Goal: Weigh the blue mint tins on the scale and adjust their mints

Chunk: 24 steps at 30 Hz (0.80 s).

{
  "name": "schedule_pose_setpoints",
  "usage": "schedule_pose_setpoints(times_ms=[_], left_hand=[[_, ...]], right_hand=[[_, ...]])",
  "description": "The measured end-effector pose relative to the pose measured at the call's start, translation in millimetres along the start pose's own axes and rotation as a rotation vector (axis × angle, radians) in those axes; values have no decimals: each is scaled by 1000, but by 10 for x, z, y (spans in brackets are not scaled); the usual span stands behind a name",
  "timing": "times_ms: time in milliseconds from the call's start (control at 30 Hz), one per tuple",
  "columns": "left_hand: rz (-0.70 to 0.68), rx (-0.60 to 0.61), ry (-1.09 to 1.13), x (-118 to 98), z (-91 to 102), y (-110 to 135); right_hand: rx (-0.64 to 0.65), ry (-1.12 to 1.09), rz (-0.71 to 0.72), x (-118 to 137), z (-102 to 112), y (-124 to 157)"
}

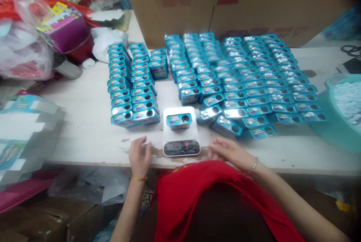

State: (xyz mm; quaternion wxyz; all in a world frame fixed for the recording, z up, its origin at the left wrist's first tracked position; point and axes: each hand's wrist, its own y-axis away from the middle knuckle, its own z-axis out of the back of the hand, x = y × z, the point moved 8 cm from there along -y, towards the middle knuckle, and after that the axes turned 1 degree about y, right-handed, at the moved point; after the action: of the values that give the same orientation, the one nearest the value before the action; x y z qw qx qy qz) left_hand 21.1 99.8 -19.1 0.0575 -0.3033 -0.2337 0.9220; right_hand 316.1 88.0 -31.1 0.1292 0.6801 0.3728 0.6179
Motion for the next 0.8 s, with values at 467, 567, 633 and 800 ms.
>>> schedule_pose_setpoints(times_ms=[467,567,633,800], left_hand=[[-650,356,-44,-1379,-361,-839],[-792,326,-174,-1524,-277,-767],[-779,351,-195,-1482,-319,-754],[-560,372,-67,-1187,-432,-816]], right_hand=[[47,-777,65,183,-400,-417],[37,-834,55,237,-450,-451],[18,-847,28,246,-470,-478],[45,-837,29,253,-483,-510]])
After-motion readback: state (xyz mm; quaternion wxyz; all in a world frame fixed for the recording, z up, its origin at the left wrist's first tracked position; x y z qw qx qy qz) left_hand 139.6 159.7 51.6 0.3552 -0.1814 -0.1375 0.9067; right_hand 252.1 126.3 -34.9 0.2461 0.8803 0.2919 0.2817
